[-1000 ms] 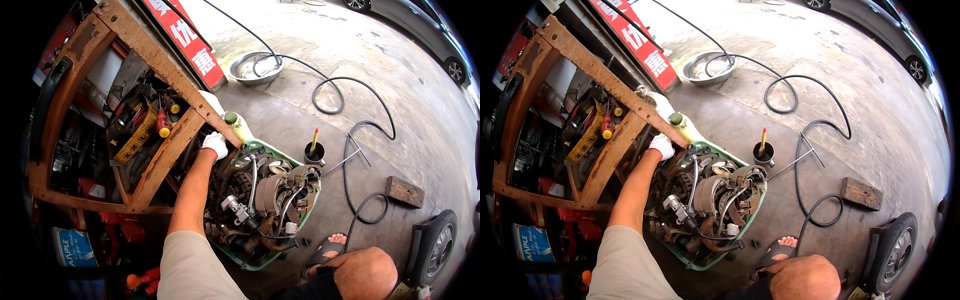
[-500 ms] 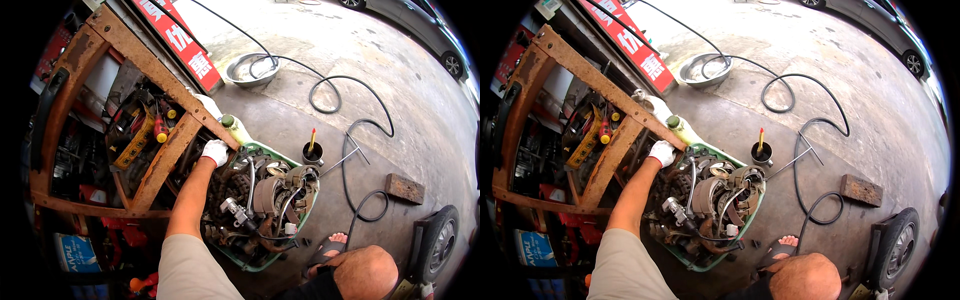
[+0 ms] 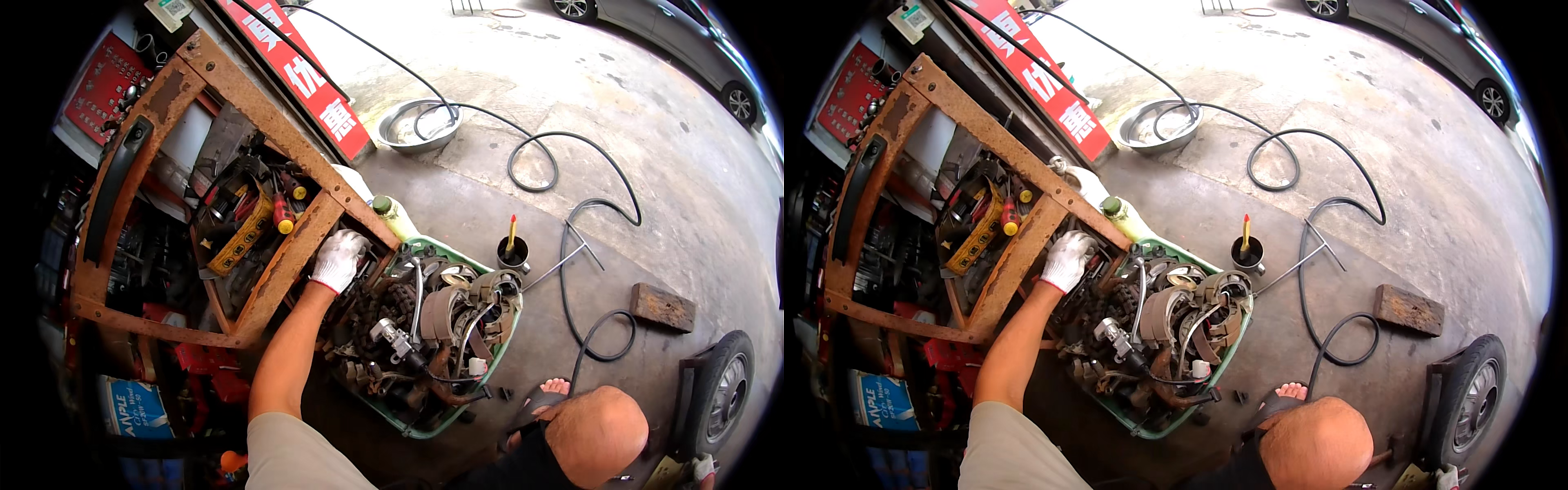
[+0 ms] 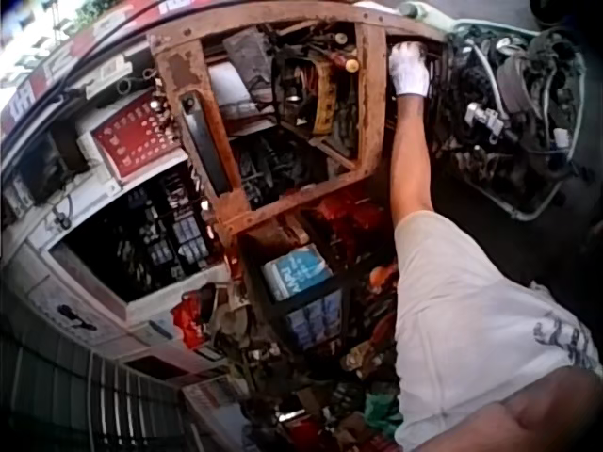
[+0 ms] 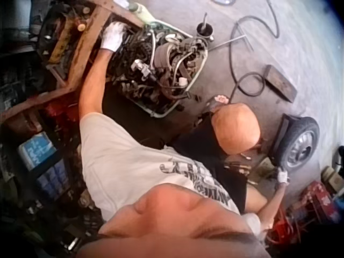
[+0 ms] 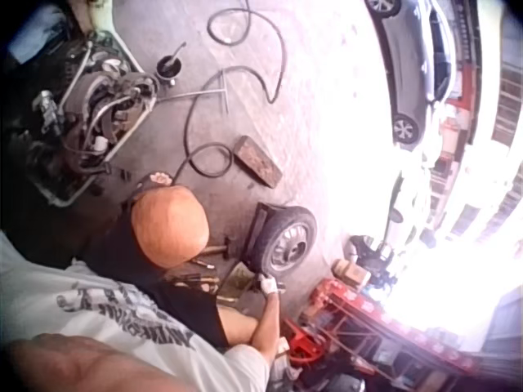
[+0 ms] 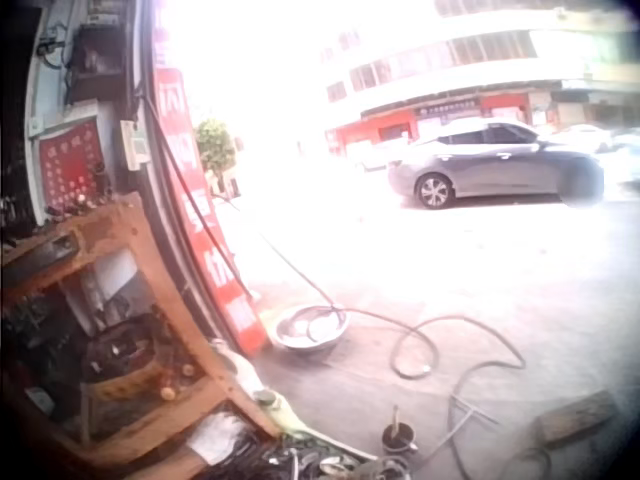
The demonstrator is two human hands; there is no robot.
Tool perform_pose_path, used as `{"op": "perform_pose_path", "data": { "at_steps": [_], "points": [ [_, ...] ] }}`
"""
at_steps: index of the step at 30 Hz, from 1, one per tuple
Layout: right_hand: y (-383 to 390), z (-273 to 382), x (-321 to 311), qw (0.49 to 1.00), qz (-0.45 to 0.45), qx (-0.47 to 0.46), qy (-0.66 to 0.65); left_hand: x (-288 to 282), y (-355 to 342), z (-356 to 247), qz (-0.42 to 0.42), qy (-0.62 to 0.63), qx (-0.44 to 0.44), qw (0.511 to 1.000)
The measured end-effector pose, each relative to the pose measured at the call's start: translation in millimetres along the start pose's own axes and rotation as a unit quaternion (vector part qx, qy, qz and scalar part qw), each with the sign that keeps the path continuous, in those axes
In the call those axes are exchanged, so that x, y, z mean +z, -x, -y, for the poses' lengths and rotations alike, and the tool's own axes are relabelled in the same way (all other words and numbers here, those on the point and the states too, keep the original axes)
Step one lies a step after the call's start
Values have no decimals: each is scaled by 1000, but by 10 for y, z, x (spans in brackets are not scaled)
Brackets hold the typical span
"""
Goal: The person removes a tire from a motorcycle wheel using a hammer and chisel, then cleans the hub with a rag and uses a punch to adjust internal components.
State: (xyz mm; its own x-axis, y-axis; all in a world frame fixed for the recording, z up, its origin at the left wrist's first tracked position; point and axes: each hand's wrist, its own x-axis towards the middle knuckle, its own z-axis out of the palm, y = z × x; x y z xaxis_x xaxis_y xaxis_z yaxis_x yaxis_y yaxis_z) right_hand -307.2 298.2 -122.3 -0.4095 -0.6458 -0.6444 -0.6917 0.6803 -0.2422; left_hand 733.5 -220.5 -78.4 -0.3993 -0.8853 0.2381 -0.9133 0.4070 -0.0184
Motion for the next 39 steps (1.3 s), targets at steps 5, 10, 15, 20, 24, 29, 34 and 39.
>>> {"op": "perform_pose_path", "data": {
  "at_steps": [5,10,15,20,24,29,34,39],
  "points": [
    [-30,50,167,988,-58,62,-127,-530,182,-547,-54,149,-83,984],
    [360,980,-28,996,-82,-25,-12,-1284,366,-1314,-201,196,-93,955],
    [839,2032,-259,980,-111,-123,107,-1961,396,-1704,-322,407,-163,839],
    [1036,3275,-393,924,-181,-334,44,-2548,47,-2028,-384,476,-99,785],
    [892,4118,-222,847,-247,-463,-84,-2903,-280,-2319,-365,604,-43,707],
    [996,4582,-39,754,-343,-471,-304,-2675,-884,-3387,-215,770,76,596],
    [888,4112,318,680,-97,-336,-644,-2373,-1214,-4835,-113,802,83,581],
    [737,3398,868,613,-223,-186,-735,-1736,-808,-6531,201,779,118,583]
  ]
}}
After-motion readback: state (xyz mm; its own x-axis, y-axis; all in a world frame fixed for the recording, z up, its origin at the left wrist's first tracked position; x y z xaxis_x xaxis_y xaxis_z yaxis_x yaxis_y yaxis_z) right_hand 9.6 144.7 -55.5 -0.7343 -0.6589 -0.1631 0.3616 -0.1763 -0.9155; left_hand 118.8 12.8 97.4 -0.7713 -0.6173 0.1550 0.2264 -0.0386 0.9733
